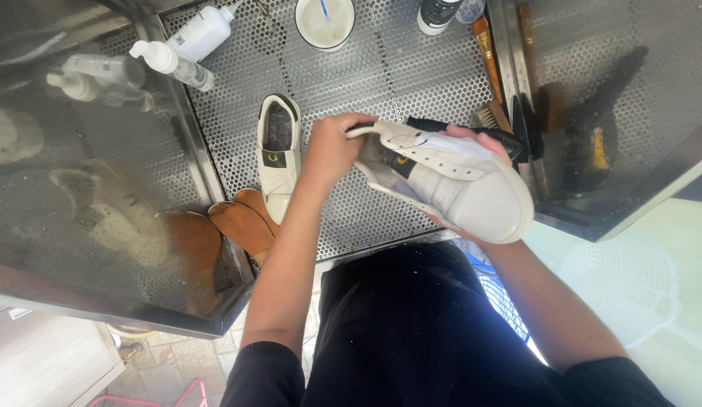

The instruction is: The person washes white sneakers using a high-pressure water spray and a cloth in a metal sink station, then sprays and wipes down brown insoles.

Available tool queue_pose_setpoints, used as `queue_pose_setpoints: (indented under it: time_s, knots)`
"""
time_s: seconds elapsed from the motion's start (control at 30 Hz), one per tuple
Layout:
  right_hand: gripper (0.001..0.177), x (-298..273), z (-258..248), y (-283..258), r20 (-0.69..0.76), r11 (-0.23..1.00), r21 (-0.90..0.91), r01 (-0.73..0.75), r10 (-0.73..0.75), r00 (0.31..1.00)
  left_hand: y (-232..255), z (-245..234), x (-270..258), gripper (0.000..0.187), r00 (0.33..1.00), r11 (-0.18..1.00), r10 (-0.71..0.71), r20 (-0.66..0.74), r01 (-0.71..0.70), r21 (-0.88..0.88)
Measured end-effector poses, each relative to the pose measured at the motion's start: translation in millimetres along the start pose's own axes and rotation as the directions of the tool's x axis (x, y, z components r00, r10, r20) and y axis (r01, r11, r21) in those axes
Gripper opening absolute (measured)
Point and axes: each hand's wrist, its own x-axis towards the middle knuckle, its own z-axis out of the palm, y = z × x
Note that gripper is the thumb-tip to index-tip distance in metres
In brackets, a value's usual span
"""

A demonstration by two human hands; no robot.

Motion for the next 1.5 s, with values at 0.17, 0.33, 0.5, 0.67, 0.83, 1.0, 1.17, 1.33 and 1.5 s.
queue_pose_setpoints:
  time_s: [0.17, 0.33, 0.5, 0.67, 0.83, 1.0, 1.17, 1.33, 1.5]
  knots:
    - [0.112, 6, 8, -18, -0.08, 0.921, -0.389, 0.003, -0.036, 0.996, 17, -34, 14, 0.034, 0.995, 0.94, 0.093, 0.04, -0.074, -0.332]
    - [0.112, 6, 17, -26, -0.032, 0.893, -0.44, 0.091, -0.117, 0.993, 38, -48, 10, 0.035, 0.984, 0.847, 0.169, 0.052, -0.118, -0.518]
    - [0.11, 6, 27, -22, -0.057, 0.902, -0.416, 0.117, -0.155, 0.986, 51, -46, 4, 0.032, 0.964, 0.814, 0.254, -0.077, -0.256, -0.521]
    - [0.115, 11, 28, -25, 0.012, 0.826, -0.533, 0.185, -0.211, 0.977, 54, -45, 3, 0.031, 0.951, 0.781, 0.274, -0.145, -0.308, -0.544]
    - [0.117, 11, 30, -28, 0.07, 0.811, -0.549, 0.2, -0.194, 0.978, 56, -51, 3, 0.031, 0.949, 0.794, 0.271, -0.16, -0.315, -0.52]
    - [0.09, -15, 3, 3, 0.099, 0.66, 0.669, -0.343, 0.378, 0.92, 61, -57, 9, 0.03, 0.916, 0.759, 0.345, -0.205, -0.401, -0.513]
    - [0.05, -37, -26, 57, -0.098, 0.943, 0.136, -0.302, 0.317, 0.944, 77, -72, 6, 0.028, 0.832, 0.786, 0.497, -0.246, -0.552, -0.279]
    - [0.08, -11, -20, 54, 0.118, 0.851, 0.349, -0.392, 0.375, 0.92, 88, -65, 3, 0.027, 0.717, 0.698, 0.677, -0.166, -0.697, -0.162]
    - [0.105, 16, -14, 71, 0.173, 0.866, 0.303, -0.398, 0.361, 0.916, 63, -22, 11, 0.028, 0.781, 0.551, 0.579, -0.235, -0.587, -0.593]
